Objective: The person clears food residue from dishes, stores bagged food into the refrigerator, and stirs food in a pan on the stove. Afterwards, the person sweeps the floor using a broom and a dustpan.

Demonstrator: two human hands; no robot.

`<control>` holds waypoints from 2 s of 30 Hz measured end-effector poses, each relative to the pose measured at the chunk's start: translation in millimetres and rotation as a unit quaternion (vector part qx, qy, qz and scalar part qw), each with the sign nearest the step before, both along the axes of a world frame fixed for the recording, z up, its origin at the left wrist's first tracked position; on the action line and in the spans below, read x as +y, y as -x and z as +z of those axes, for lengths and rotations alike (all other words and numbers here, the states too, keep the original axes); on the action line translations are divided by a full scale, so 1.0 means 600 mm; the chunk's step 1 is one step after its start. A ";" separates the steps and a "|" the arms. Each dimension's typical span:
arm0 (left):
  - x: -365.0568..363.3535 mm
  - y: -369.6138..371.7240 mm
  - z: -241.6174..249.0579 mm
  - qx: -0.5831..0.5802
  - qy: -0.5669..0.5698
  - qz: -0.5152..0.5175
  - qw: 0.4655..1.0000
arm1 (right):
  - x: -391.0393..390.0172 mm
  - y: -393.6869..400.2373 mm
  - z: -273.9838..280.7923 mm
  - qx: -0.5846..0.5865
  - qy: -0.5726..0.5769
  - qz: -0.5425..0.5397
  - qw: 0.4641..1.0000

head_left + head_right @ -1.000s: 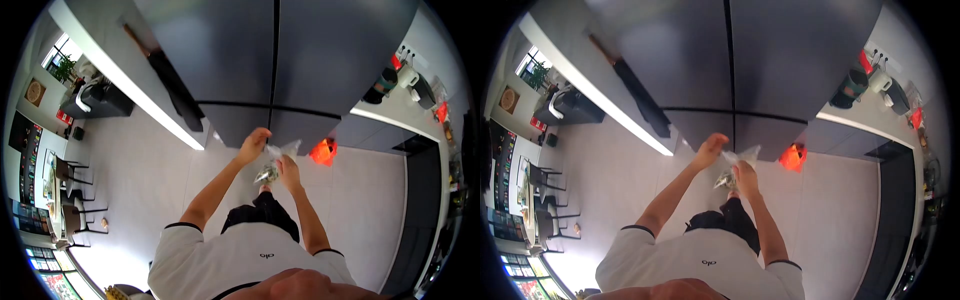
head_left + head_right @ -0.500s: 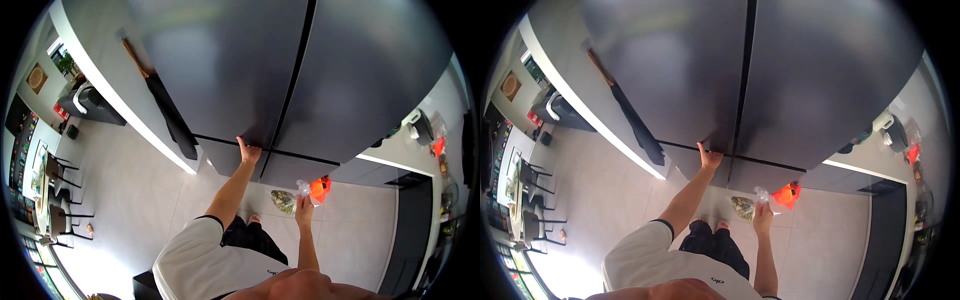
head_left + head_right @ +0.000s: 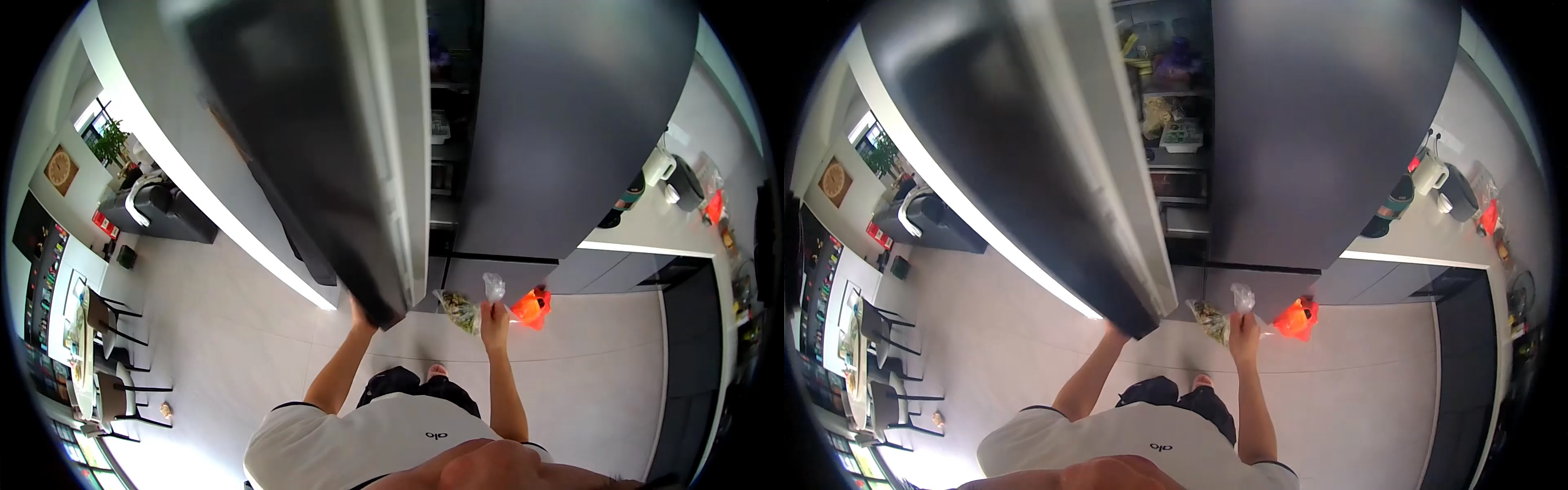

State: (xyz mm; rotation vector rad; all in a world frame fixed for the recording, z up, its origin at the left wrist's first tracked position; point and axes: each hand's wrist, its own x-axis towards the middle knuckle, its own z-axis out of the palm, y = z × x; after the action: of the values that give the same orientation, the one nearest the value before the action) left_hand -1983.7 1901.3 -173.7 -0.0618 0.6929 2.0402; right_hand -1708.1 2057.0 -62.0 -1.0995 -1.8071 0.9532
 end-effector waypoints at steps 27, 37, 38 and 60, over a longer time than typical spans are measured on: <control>-0.189 0.177 -0.134 -0.003 0.092 -0.054 0.994 | -0.298 0.183 -0.038 0.113 0.122 -0.069 0.984; -0.082 0.070 -0.080 0.051 0.202 -0.093 0.974 | -0.277 0.137 -0.132 0.066 0.194 -0.212 0.956; -0.081 0.078 -0.081 0.054 0.223 -0.157 0.961 | -0.275 0.134 -0.142 0.051 0.196 -0.240 0.949; 0.438 0.937 0.407 -0.022 -0.126 0.054 0.990 | -0.403 0.284 -0.139 0.206 0.182 -0.508 0.816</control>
State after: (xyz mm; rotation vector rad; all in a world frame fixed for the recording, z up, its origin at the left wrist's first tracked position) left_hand -2545.8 2164.2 70.6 0.0010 0.4081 2.2080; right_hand -1878.3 1815.4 -145.5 -1.6617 -0.4935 0.7574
